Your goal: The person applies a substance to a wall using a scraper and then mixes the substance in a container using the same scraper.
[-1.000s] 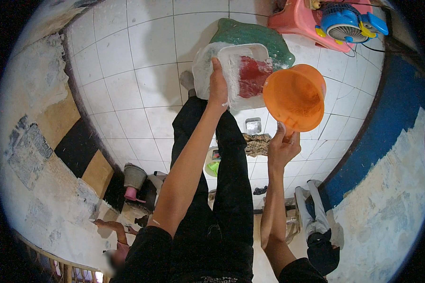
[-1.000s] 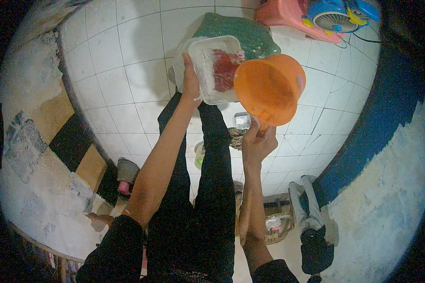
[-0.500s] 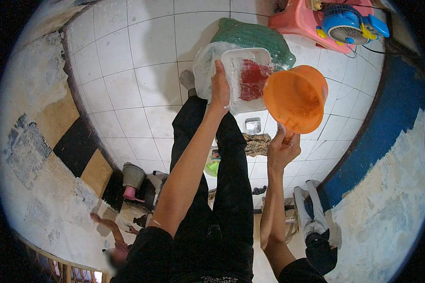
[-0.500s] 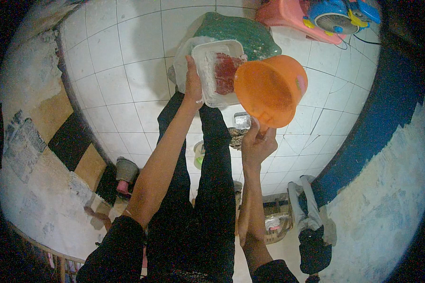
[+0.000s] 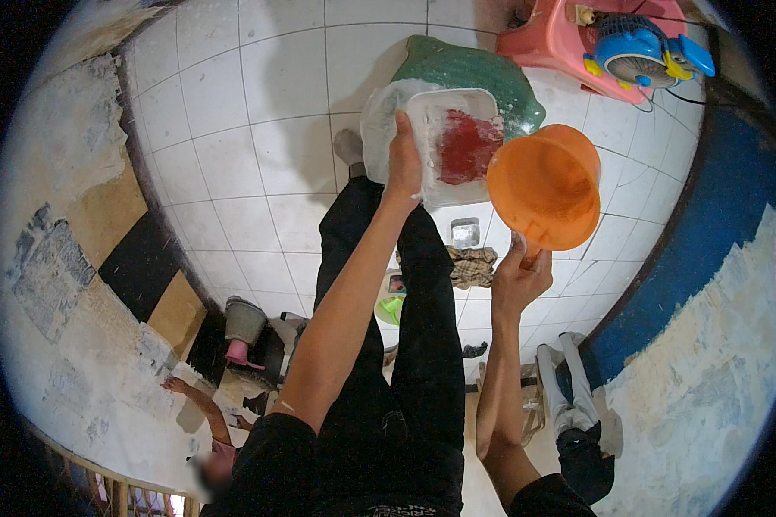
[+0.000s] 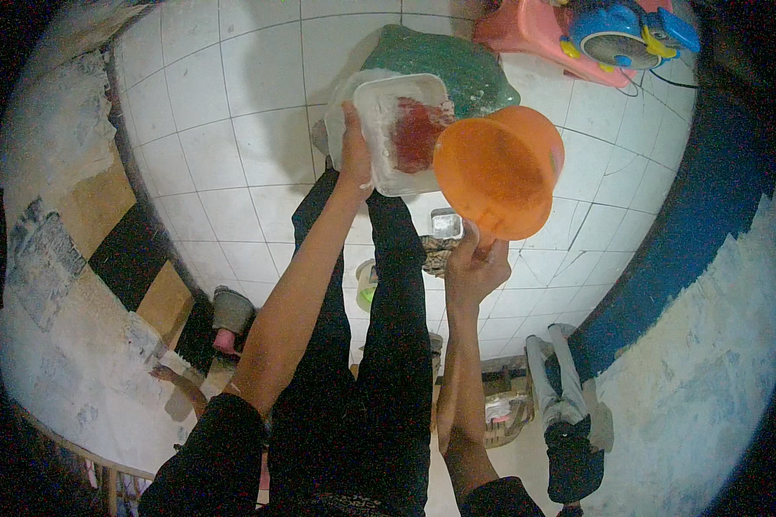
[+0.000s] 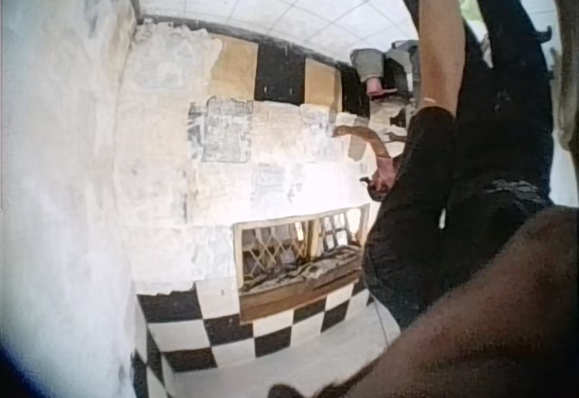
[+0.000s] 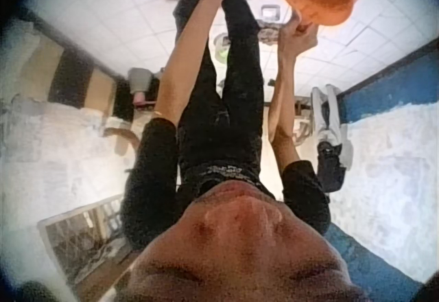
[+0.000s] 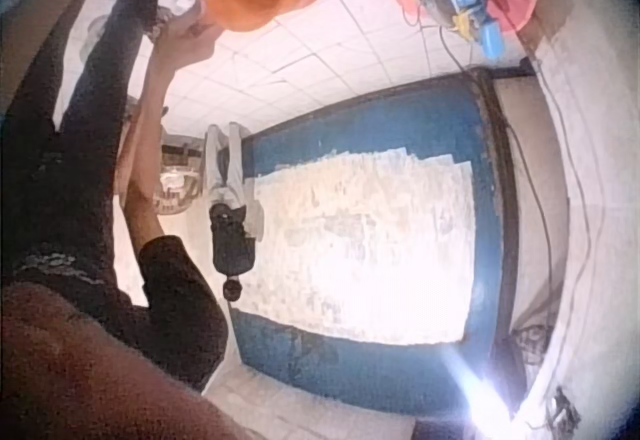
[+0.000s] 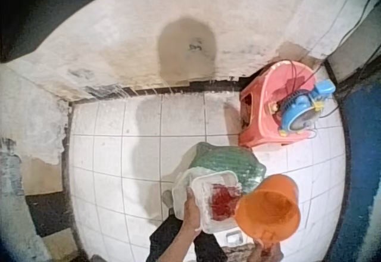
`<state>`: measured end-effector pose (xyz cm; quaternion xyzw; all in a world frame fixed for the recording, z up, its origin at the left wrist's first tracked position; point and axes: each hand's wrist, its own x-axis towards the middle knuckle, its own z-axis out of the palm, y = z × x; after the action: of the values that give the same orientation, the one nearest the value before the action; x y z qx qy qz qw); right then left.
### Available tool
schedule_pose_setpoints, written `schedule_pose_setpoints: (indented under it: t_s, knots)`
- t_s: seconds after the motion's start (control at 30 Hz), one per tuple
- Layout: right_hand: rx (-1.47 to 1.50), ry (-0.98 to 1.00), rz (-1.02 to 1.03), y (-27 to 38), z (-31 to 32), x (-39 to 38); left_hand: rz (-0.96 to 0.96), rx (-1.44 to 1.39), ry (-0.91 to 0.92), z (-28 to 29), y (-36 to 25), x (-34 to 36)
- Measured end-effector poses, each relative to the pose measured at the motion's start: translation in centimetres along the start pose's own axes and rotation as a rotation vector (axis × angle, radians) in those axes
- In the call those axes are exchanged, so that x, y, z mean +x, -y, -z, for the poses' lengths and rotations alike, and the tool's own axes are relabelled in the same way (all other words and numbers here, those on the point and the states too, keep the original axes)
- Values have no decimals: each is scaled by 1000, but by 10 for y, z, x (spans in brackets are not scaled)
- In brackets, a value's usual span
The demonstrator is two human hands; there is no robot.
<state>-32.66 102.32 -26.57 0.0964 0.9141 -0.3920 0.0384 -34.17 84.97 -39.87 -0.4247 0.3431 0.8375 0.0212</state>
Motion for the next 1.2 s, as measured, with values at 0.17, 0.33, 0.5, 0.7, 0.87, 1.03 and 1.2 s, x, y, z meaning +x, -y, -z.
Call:
schedule_pose_setpoints:
  t_s: [0.17, 0.33, 0.5, 0.7, 0.87, 1.03, 1.2]
  knots:
    - [54, 49, -14, -10, 4, 2, 17, -88, 22, 11, 2, 2]
    - [22, 102, -50, -9, 8, 1, 50, -51, -30, 11, 4, -7]
    - [89, 86, -51, -10, 4, -3, 50, -62, 7, 11, 8, -13]
    - [-7, 79, 25, -11, 0, -8, 37, -35, -46, 6, 7, -18]
    - [-2, 98, -5, -8, -1, -7, -8, -46, -19, 9, 6, -16]
    - [-29, 74, 20, -6, -3, -6, 0, -62, -30, 9, 7, -15]
    - [-9, 27, 101, -11, -6, -7, -13, -63, -23, 12, 9, -13]
